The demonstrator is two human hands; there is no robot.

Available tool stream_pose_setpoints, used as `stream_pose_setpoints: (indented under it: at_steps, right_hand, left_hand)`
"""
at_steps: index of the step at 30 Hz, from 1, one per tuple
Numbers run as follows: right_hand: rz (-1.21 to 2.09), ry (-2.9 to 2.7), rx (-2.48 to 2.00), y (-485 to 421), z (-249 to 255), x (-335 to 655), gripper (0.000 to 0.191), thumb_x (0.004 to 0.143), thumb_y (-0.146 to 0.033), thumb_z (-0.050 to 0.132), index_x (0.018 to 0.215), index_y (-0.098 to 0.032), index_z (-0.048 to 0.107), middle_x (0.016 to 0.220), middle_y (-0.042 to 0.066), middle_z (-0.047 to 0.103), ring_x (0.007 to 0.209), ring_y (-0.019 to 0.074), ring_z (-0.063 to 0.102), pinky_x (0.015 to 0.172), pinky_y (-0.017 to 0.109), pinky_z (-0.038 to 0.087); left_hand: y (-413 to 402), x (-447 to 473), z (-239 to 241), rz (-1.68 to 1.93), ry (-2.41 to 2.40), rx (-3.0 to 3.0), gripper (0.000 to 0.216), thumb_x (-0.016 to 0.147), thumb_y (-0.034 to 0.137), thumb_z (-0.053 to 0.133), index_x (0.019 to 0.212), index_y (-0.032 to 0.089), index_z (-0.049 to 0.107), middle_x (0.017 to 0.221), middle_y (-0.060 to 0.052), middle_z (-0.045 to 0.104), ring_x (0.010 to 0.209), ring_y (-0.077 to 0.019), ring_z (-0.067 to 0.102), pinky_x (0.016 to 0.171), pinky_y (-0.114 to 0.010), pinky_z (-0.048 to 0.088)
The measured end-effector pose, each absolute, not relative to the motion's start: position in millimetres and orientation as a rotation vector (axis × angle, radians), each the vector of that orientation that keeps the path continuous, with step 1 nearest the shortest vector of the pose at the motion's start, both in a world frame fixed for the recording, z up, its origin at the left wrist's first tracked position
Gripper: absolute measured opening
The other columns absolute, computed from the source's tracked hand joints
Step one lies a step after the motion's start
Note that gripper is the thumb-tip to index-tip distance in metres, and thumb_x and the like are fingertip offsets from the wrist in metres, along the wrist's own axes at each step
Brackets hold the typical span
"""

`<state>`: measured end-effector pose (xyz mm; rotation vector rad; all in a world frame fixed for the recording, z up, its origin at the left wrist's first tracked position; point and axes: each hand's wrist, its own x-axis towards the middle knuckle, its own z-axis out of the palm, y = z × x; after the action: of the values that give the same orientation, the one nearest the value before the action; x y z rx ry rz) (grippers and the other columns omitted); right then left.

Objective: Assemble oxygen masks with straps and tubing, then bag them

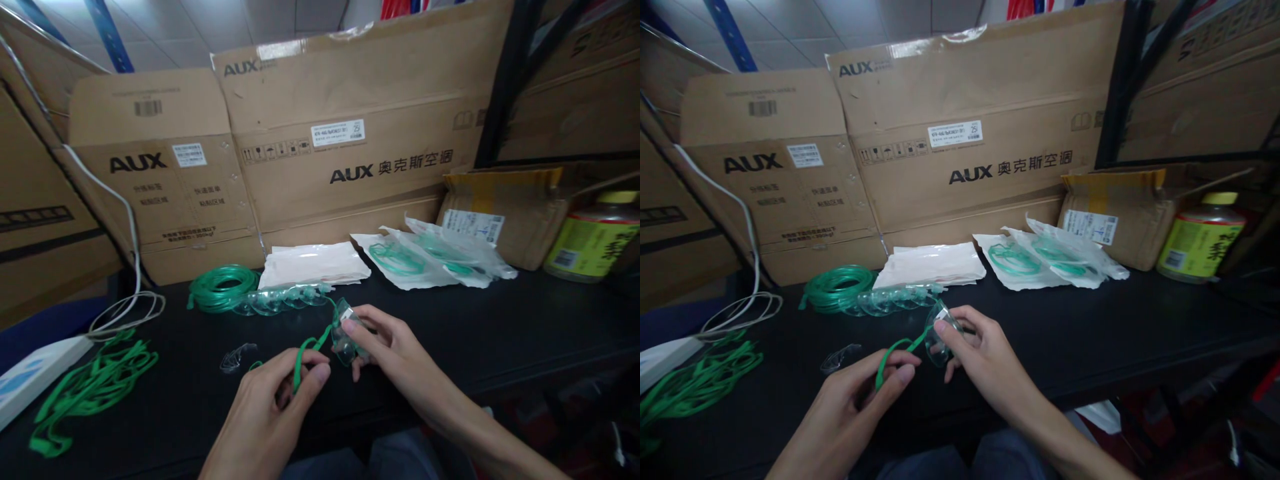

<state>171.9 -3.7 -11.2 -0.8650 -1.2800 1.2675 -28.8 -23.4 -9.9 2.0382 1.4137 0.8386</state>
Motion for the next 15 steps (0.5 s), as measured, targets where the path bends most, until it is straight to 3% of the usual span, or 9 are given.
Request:
stream_pose_setpoints:
  at_steps: [4,12,15]
  right_hand:
    - [1.254,-1.342,-0.857,-3.8,-12.1,168.7,0.040,0.082,-0.052,0.073,0.095,-0.015,0.063,0.081,0.003,0.066,0.063,0.0124,0.059,0.052,0.024,0.054]
    - [1.262,-1.380,-0.883,-2.8,-14.6,171.0,0.042,0.082,-0.054,0.073,0.095,-0.015,0.063,0.082,0.004,0.065,0.072,0.0163,0.064,0.054,0.025,0.055]
    - [1.253,-1.411,-0.897,-4.1,-13.9,170.7,0.041,0.084,-0.053,0.071,0.096,-0.015,0.063,0.083,0.004,0.066,0.067,0.0139,0.062,0.055,0.025,0.055]
  left_hand:
    - [-20.7,-31.3,-10.4,0.893,1.449,1.942,0.051,0.092,0.064,0.049,0.098,0.020,0.073,0.072,0.000,0.061,0.064,-0.0145,0.051,0.058,-0.022,0.037]
    - [-20.8,-36.0,-10.4,0.988,1.460,1.818,0.063,0.101,0.061,0.024,0.082,0.019,0.066,0.050,0.005,0.034,0.050,-0.0144,0.038,0.053,-0.025,0.032]
    - [-20.6,-36.2,-7.4,0.975,1.470,1.902,0.057,0.102,0.055,0.028,0.081,0.020,0.068,0.051,0.004,0.044,0.054,-0.0156,0.048,0.063,-0.027,0.040]
